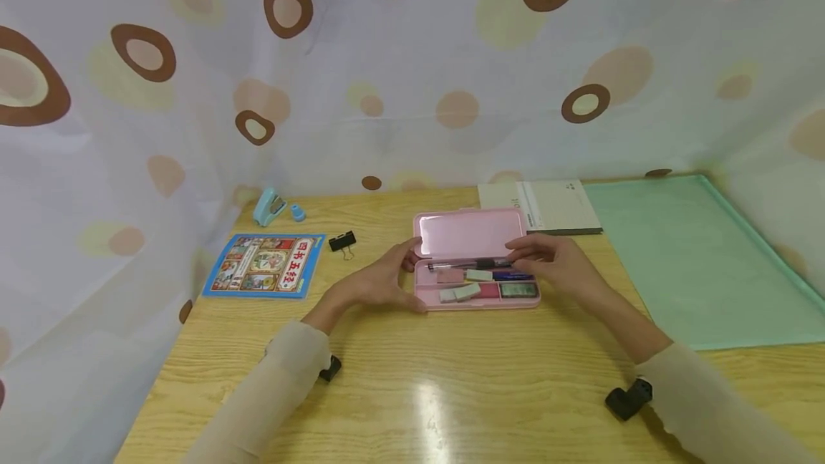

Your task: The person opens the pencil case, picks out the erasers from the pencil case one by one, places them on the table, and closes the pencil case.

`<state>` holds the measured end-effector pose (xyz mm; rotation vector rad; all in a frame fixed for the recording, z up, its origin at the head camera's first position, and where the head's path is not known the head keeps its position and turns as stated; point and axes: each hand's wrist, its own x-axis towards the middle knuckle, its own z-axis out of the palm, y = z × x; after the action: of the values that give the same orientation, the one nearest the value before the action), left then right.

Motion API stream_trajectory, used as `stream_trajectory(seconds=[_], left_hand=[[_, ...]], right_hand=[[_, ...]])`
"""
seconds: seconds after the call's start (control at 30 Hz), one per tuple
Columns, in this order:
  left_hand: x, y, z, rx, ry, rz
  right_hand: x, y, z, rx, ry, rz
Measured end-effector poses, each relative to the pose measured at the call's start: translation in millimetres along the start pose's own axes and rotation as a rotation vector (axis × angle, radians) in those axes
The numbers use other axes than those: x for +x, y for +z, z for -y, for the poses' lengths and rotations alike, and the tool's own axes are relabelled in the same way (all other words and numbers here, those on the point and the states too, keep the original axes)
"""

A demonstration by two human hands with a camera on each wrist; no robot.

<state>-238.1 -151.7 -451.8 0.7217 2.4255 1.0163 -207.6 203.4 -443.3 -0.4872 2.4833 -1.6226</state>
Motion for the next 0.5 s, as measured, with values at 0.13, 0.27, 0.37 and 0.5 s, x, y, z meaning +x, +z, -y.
stream_trajectory(seconds=[0.13,0.27,0.37,0.5], left_hand=[[-0.2,-0.8,-0.5,-0.006,-0.003,0.001],[0.3,-1.2,-0.4,-0.012,0.001,0.008],[0.1,-1.6,-0.7,-0.015,-0.001,0.010],[0.0,-1.4,-0.2,-0.024,-0.003,0.006]], right_hand=[[5,11,3,-0.050,-0.023,0.070],[9,20,5,-0.121,-0.009,0.092],[12,25,5,-0.172,-0.009,0.086],[16,28,5,-0.210,-0.042,0.092]])
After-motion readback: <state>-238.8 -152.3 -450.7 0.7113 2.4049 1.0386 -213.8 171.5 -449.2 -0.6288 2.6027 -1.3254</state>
